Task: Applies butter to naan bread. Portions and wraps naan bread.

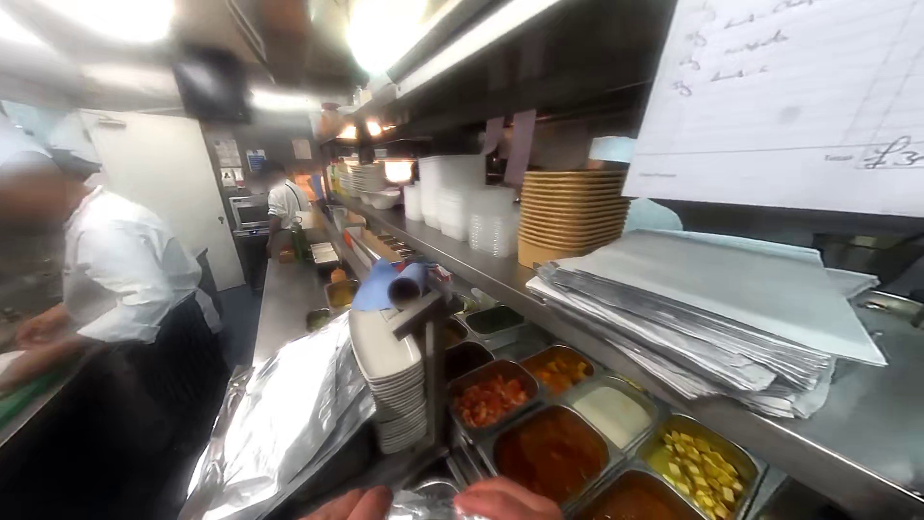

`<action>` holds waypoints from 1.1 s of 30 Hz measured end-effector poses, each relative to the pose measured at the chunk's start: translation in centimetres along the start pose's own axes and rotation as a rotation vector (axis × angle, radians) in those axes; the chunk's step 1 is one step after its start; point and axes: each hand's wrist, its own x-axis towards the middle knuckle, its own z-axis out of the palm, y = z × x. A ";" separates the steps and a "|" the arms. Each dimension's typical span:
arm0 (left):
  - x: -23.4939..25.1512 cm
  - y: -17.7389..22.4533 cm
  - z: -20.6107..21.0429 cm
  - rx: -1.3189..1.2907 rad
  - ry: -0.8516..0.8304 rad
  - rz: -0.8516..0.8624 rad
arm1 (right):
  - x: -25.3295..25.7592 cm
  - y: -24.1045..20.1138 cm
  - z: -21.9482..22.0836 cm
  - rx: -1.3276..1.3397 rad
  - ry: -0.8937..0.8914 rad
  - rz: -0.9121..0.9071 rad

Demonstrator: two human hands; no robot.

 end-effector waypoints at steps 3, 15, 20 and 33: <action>4.6 -1.5 -1.7 -0.283 -0.149 0.168 | 0.9 0.2 -2.3 0.044 -0.030 -0.006; 29.3 -7.5 0.5 -0.064 0.010 -0.552 | 16.5 -0.8 -1.4 -0.271 0.746 -0.080; 26.9 -9.1 0.4 -0.415 0.329 -0.752 | 23.1 1.7 0.6 -0.606 0.630 -0.119; 28.9 -8.6 -1.0 -0.439 -0.067 -0.588 | 22.4 2.8 0.2 -0.626 0.220 0.260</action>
